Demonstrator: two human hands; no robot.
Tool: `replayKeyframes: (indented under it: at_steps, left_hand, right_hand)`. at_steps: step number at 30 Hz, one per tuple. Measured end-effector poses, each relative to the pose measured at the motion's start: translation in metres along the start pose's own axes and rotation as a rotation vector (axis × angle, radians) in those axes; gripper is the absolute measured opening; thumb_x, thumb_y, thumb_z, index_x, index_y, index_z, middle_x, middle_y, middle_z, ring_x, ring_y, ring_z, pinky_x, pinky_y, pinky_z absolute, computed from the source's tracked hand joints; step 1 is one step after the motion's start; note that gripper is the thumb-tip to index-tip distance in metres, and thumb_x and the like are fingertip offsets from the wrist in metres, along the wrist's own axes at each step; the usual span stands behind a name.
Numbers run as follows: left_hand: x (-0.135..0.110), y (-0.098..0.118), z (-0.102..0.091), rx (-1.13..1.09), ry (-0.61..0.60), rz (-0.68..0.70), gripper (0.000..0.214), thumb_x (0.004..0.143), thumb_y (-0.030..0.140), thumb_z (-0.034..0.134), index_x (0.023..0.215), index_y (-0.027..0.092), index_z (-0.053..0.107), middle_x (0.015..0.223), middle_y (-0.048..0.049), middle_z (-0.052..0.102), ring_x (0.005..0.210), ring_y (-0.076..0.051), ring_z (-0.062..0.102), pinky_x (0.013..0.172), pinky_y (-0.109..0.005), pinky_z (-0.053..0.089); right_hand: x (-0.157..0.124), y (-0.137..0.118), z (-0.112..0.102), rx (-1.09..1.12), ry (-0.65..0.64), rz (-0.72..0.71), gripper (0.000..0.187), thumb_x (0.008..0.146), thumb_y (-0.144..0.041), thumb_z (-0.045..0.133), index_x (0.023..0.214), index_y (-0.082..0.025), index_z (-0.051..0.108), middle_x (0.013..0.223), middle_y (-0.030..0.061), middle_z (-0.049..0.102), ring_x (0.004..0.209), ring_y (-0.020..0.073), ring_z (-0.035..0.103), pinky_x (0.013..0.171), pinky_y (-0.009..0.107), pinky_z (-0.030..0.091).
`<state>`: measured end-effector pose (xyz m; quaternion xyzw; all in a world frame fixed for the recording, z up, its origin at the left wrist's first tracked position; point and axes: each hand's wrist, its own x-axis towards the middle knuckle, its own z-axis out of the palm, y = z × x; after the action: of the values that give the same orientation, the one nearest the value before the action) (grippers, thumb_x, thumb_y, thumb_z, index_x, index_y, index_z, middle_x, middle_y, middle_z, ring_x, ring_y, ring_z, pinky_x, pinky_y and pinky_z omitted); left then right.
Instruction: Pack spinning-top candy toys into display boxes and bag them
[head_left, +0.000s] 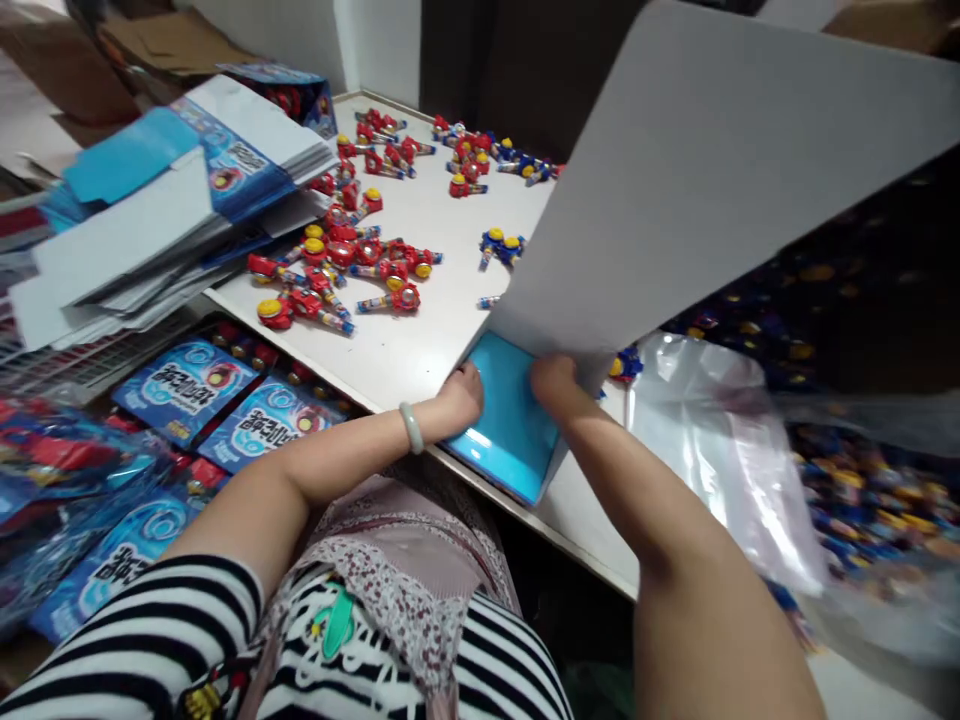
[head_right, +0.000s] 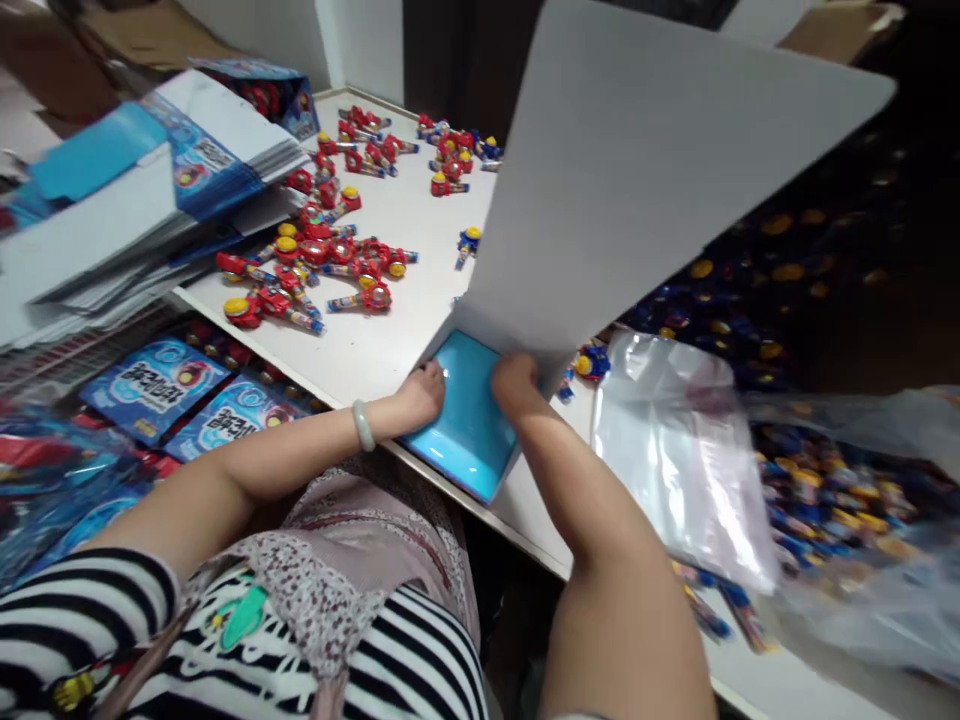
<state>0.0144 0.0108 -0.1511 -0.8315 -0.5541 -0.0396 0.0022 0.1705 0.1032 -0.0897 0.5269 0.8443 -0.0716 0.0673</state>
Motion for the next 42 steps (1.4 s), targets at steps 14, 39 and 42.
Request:
replayKeyframes:
  at_steps: [14,39,42]
  left_hand:
    - [0.0,-0.179,-0.038,-0.441,0.337,-0.597,0.043,0.089,0.017,0.059,0.132,0.009,0.054,0.141,-0.0228,0.052,0.139,-0.033,0.041,0.117,-0.051,0.031]
    - [0.057,-0.316,0.004,-0.687,0.395,-0.49,0.032,0.081,0.027,0.079,0.095,0.01,0.056,0.115,-0.0107,0.061,0.139,-0.039,0.034,0.118,-0.074,0.004]
    - [0.053,-0.309,0.007,-0.616,0.325,-0.48,0.034,0.078,0.027,0.079,0.099,0.013,0.056,0.118,-0.0092,0.057,0.139,-0.038,0.033,0.122,-0.068,0.01]
  right_hand:
    - [-0.015,-0.007,0.042,-0.095,0.122,-0.303,0.049,0.098,-0.024,0.038,0.142,-0.01,0.056,0.149,0.0186,0.05,0.136,0.0383,0.05,0.106,0.055,0.049]
    - [-0.009,-0.001,-0.014,0.709,0.836,-0.068,0.047,0.085,-0.038,0.067,0.129,-0.027,0.057,0.134,0.0099,0.056,0.13,0.028,0.051,0.115,0.05,0.041]
    - [0.002,-0.011,-0.003,0.699,0.717,-0.131,0.044,0.088,-0.04,0.064,0.13,-0.029,0.056,0.136,0.0097,0.054,0.132,0.0256,0.05,0.116,0.046,0.041]
